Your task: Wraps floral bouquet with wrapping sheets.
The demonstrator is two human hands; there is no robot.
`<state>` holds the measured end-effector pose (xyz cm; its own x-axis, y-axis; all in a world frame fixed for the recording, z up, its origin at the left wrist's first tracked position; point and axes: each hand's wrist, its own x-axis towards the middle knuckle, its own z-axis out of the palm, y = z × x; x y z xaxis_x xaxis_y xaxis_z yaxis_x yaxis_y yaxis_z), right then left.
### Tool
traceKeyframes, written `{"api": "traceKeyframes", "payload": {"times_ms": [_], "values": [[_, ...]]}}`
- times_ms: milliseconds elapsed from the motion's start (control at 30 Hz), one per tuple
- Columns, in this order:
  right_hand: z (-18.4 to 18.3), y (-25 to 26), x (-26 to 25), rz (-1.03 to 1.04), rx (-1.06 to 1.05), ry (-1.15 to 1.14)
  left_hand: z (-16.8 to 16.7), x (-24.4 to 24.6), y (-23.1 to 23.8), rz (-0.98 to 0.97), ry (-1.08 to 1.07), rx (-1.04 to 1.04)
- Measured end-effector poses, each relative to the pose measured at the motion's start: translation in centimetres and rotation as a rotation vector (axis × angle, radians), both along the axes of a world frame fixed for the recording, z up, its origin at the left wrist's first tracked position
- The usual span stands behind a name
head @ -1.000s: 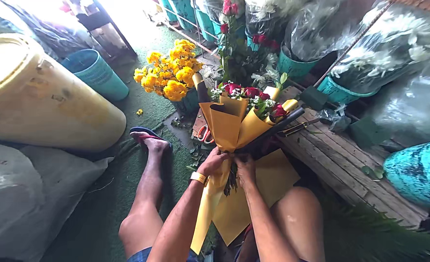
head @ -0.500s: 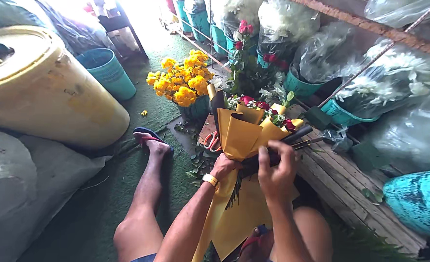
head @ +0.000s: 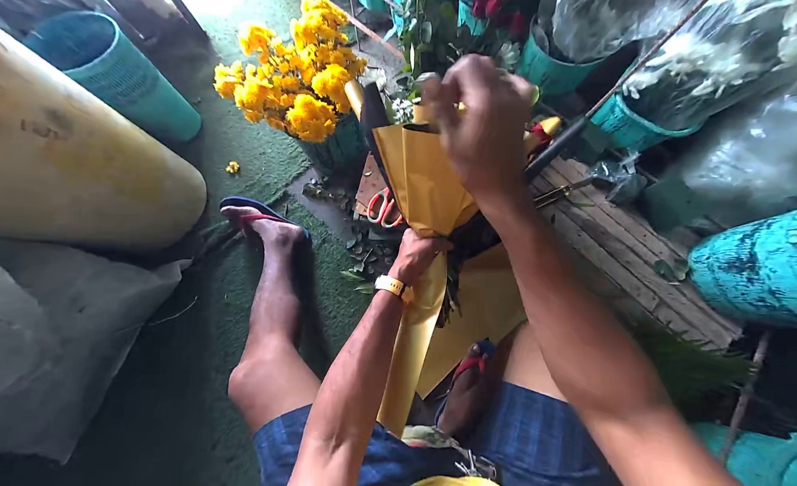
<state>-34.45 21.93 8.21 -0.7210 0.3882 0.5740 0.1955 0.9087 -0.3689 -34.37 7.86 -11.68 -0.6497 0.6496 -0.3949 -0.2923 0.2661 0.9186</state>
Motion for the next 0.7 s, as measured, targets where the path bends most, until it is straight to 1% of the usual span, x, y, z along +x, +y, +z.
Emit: {"api": "traceKeyframes", "payload": {"times_ms": [33, 67, 100, 133, 200, 233, 267, 300, 333, 400, 433, 500, 567, 600, 633, 667, 700], "values": [[0.8, -1.5, 4.4, 0.053, -0.113, 0.091, 1.4, 0.6, -0.3, 0.026, -0.016, 0.040], [0.6, -3.5, 9.6, 0.100, -0.264, 0.132, 3.0, 1.2, -0.6, 0.055, -0.017, 0.084], [-0.6, -5.6, 14.3, 0.110, -0.431, 0.175, 4.6, 1.4, -0.7, 0.072, 0.006, 0.135], [-2.6, -7.7, 18.3, 0.086, -0.595, 0.185, 6.2, 1.4, -0.6, 0.095, 0.054, 0.184], [-6.9, -12.3, 24.4, 0.055, -0.868, 0.090, 9.4, 0.7, 0.2, 0.210, 0.146, 0.264], [-8.6, -14.3, 26.3, 0.056, -0.964, -0.003, 11.0, 0.3, 0.7, 0.293, 0.165, 0.298], [-9.8, -15.8, 27.6, 0.041, -1.016, -0.096, 12.6, 0.1, 0.9, 0.359, 0.177, 0.327], [-10.6, -16.8, 28.3, 0.018, -1.019, -0.146, 14.3, 0.1, 0.8, 0.397, 0.179, 0.344], [-11.4, -17.1, 28.8, 0.016, -0.995, -0.144, 15.8, 0.2, 0.4, 0.414, 0.180, 0.350], [-12.6, -16.3, 29.5, 0.058, -0.910, -0.076, 18.7, 0.4, -1.0, 0.424, 0.183, 0.341], [-12.9, -15.7, 29.7, 0.087, -0.871, -0.042, 19.7, 0.5, -1.8, 0.431, 0.196, 0.336], [-12.9, -14.8, 30.4, 0.242, -0.848, -0.046, 21.0, 1.1, -3.3, 0.450, 0.238, 0.344], [-13.3, -13.6, 31.9, 0.403, -0.877, -0.216, 21.9, 1.7, -5.1, 0.454, 0.276, 0.372], [-13.7, -12.5, 32.8, 0.436, -0.900, -0.319, 22.4, 2.0, -6.2, 0.452, 0.297, 0.382], [-14.1, -11.0, 33.8, 0.410, -0.936, -0.390, 22.9, 2.4, -7.4, 0.438, 0.323, 0.398], [-14.5, -9.3, 34.7, 0.319, -0.961, -0.398, 23.4, 2.8, -8.7, 0.425, 0.345, 0.412], [-14.9, -7.3, 35.2, 0.192, -0.956, -0.353, 23.6, 3.0, -10.0, 0.415, 0.368, 0.418]]}}
